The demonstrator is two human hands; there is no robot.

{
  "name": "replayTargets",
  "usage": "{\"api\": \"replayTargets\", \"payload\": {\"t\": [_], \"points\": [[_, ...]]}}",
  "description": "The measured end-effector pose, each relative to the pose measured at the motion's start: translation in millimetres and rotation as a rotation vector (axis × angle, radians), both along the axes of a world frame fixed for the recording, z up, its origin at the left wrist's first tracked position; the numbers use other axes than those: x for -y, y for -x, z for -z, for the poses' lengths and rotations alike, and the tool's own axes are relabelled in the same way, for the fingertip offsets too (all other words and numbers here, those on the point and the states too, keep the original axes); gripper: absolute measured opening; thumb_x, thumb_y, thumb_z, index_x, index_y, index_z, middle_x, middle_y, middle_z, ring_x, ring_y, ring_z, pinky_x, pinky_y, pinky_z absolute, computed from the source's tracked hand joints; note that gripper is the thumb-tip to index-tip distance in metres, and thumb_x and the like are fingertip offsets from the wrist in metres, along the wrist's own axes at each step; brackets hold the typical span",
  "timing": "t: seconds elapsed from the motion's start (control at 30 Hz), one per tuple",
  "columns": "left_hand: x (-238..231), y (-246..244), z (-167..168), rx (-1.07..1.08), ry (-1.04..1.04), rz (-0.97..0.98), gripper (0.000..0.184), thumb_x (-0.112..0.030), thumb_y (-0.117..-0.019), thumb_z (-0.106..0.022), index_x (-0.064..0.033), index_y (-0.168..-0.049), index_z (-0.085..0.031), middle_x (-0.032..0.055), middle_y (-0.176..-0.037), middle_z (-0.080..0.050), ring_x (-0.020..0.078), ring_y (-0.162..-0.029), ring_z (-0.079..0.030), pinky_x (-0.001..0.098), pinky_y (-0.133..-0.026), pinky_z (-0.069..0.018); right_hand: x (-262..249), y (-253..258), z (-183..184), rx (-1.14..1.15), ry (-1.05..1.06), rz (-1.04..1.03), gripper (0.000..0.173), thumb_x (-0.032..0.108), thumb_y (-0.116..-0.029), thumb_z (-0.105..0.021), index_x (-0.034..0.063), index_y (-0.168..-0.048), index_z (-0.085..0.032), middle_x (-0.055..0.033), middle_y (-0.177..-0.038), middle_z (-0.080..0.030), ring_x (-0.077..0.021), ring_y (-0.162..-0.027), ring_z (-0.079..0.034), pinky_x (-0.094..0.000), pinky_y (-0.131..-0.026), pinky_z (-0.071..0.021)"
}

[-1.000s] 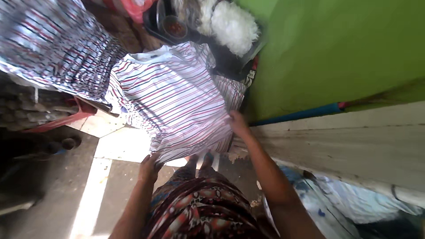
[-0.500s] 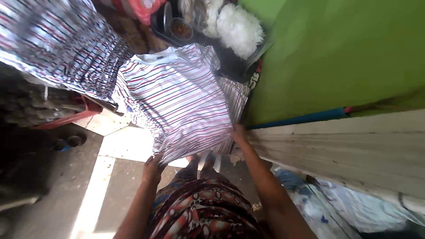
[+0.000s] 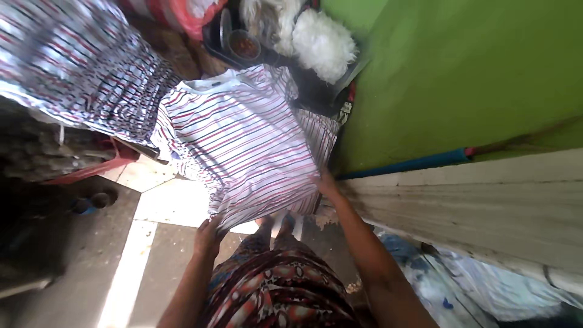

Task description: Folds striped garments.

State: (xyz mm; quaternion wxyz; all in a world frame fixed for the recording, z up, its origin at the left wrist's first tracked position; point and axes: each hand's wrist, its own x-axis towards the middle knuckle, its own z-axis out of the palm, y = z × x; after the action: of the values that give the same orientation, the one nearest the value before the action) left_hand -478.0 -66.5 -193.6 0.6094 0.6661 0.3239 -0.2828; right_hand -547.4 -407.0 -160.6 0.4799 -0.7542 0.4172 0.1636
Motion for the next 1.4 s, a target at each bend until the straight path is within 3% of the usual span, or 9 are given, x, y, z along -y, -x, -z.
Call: {"api": "replayTargets", "payload": {"t": [0.17, 0.33, 0.63, 0.9, 1.03, 1.13, 1.23, 1.33, 1.4], "points": [[-2, -1, 0, -0.016, -0.028, 0.032, 0.034, -0.019, -0.1065, -0.053, 0.0037, -0.131, -0.051, 0.0148, -0.106, -0.062, 0.0147, -0.082, -0.061, 0.031, -0.071, -0.054, -16, -4, 14, -0.19, 0.165, -0.092, 0.051, 0.019, -0.1087, -0.047, -0.0131, -0.148, -0.04, -0.0328, -0.155, -0.039, -0.04, -0.147, -0.038, -0.0457, -0.122, -0.0303], [-3, -2, 1, -0.052, 0.005, 0.015, 0.034, -0.017, -0.1059, -0.054, 0.005, -0.131, -0.051, 0.0173, -0.108, -0.062, 0.0172, -0.085, -0.062, 0.033, -0.074, -0.0545, -22, -1, 36, 0.013, 0.355, 0.01, 0.064, 0.03, -0.105, -0.057, -0.0134, -0.148, -0.04, -0.0348, -0.151, -0.042, -0.0457, -0.143, -0.042, -0.0503, -0.12, -0.0335], [-3, -6, 4, -0.194, -0.019, 0.094, 0.033, -0.021, -0.1077, -0.051, 0.0037, -0.129, -0.053, 0.0167, -0.103, -0.061, 0.019, -0.08, -0.059, 0.0339, -0.07, -0.0525, -6, 7, 31, -0.003, 0.096, -0.003, 0.059, 0.03, -0.1065, -0.056, -0.0107, -0.147, -0.043, -0.0315, -0.149, -0.048, -0.0393, -0.142, -0.046, -0.0491, -0.12, -0.0335], [1, -15, -34, 0.16, -0.081, 0.076, 0.052, -0.017, -0.1084, -0.049, -0.0026, -0.155, -0.031, 0.0261, -0.121, -0.061, 0.0244, -0.089, -0.063, 0.0404, -0.076, -0.0537, -20, 15, 7, 0.18, -0.213, 0.38, 0.055, 0.022, -0.1038, -0.061, -0.0041, -0.149, -0.042, -0.0273, -0.141, -0.055, -0.0346, -0.129, -0.056, -0.051, -0.108, -0.0463], [-1, -48, -93, 0.482, 0.042, 0.072, 0.049, -0.014, -0.1058, -0.05, -0.001, -0.151, -0.036, 0.0144, -0.113, -0.064, 0.0123, -0.08, -0.065, 0.0318, -0.069, -0.0574, -20, -26, -65, 0.387, -0.24, 0.481, 0.048, 0.01, -0.1, -0.062, -0.0059, -0.142, -0.046, -0.0242, -0.126, -0.061, -0.0276, -0.11, -0.063, -0.0444, -0.094, -0.0542], [-4, -79, -176, 0.783, 0.124, 0.051, 0.04, -0.01, -0.104, -0.051, 0.0012, -0.142, -0.043, 0.0021, -0.11, -0.066, 0.006, -0.083, -0.068, 0.0277, -0.073, -0.0607, -12, -60, -142, 0.643, -0.258, 0.453, 0.047, 0.004, -0.0989, -0.06, -0.0022, -0.143, -0.045, -0.019, -0.12, -0.062, -0.0206, -0.1, -0.064, -0.0379, -0.085, -0.0561], [-28, -96, -260, 1.105, 0.177, 0.034, 0.027, -0.011, -0.103, -0.054, -0.0132, -0.13, -0.056, -0.0099, -0.107, -0.07, 0.0031, -0.09, -0.069, 0.0242, -0.079, -0.0606, -2, -67, -223, 0.945, -0.262, 0.34, 0.044, 0.005, -0.099, -0.058, 0.0084, -0.141, -0.046, -0.0065, -0.115, -0.063, -0.0117, -0.091, -0.066, -0.0314, -0.077, -0.0585], [-60, -113, -305, 1.401, 0.205, 0.081, 0.033, -0.014, -0.1021, -0.057, -0.0162, -0.135, -0.055, -0.0072, -0.12, -0.066, 0.0078, -0.108, -0.066, 0.0303, -0.096, -0.0566, 2, -65, -288, 1.276, -0.234, 0.233, 0.043, 0.006, -0.0973, -0.053, 0.0126, -0.14, -0.047, 0.0014, -0.113, -0.067, -0.0102, -0.096, -0.07, -0.0325, -0.082, -0.0627], [-60, -126, -325, 1.418, 0.208, 0.106, 0.033, -0.013, -0.103, -0.055, -0.0157, -0.136, -0.054, -0.005, -0.123, -0.065, 0.0102, -0.11, -0.066, 0.0329, -0.098, -0.0566, 2, -73, -313, 1.362, -0.228, 0.197, 0.047, 0.006, -0.099, -0.05, 0.0094, -0.145, -0.042, -0.0017, -0.118, -0.064, -0.0135, -0.102, -0.068, -0.0364, -0.086, -0.0618]]}}
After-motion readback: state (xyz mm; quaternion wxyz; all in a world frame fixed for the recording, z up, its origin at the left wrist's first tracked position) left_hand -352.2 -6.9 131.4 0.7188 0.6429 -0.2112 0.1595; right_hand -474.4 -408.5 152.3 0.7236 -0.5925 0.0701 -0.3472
